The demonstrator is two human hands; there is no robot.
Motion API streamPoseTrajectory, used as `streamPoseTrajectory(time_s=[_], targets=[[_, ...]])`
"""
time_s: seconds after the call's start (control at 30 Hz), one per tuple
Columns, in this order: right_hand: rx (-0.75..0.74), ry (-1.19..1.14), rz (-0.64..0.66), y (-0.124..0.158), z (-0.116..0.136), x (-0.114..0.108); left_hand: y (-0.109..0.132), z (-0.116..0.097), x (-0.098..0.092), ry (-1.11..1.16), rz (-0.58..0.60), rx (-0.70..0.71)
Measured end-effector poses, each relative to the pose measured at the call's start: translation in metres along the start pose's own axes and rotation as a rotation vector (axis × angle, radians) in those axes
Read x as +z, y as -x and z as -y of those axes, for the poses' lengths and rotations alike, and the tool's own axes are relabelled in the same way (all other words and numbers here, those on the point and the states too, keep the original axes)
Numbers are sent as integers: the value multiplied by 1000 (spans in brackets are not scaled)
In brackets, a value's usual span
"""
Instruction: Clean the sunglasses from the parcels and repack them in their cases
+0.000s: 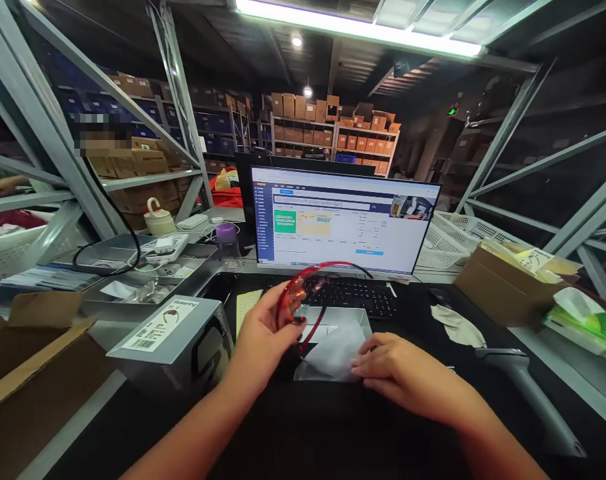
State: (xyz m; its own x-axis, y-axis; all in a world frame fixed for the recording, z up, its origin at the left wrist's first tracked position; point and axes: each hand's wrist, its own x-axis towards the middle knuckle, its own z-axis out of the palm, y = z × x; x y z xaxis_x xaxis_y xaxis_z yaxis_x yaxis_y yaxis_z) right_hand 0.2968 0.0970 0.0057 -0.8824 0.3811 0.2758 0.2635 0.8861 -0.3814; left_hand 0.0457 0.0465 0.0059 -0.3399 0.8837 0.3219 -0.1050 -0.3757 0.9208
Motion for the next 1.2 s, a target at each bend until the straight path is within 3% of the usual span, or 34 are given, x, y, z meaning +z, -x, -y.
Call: streamPoseTrajectory(time_s=[0.17, 0.3, 0.37, 0.47, 0.53, 0.6, 0.67, 0.77, 0.9, 1.0, 1.1, 1.2], targets=[[-93, 7, -210, -1, 9, 4, 14, 5, 8, -274, 211, 147], [98, 235, -223, -9, -3, 17, 22, 7, 9, -249, 305, 127], [233, 247, -144, -8, -9, 12, 22, 6, 7, -274, 291, 152], [351, -18, 108, 3, -17, -11, 19, 4, 1, -339, 206, 216], [417, -164, 108, 17, -26, -31, 15, 3, -3, -407, 153, 276], [557, -83, -58, 32, -44, -53, 12, 3, -5, -489, 115, 343], [791, 167, -207, 48, -71, -71, 11, 3, -6, -572, 93, 414], [1164, 391, -207, 67, -122, -82, 13, 4, -6, -653, 96, 506], [1374, 379, -9, 75, -176, -61, 15, 4, -5, -682, 128, 539], [1425, 383, 106, 71, -195, -37, 15, 4, -4, -685, 131, 518], [1438, 435, 106, 66, -201, -24, 13, 5, -4, -687, 131, 505], [1438, 486, 10, 65, -201, -23, 10, 6, -5, -689, 129, 523]])
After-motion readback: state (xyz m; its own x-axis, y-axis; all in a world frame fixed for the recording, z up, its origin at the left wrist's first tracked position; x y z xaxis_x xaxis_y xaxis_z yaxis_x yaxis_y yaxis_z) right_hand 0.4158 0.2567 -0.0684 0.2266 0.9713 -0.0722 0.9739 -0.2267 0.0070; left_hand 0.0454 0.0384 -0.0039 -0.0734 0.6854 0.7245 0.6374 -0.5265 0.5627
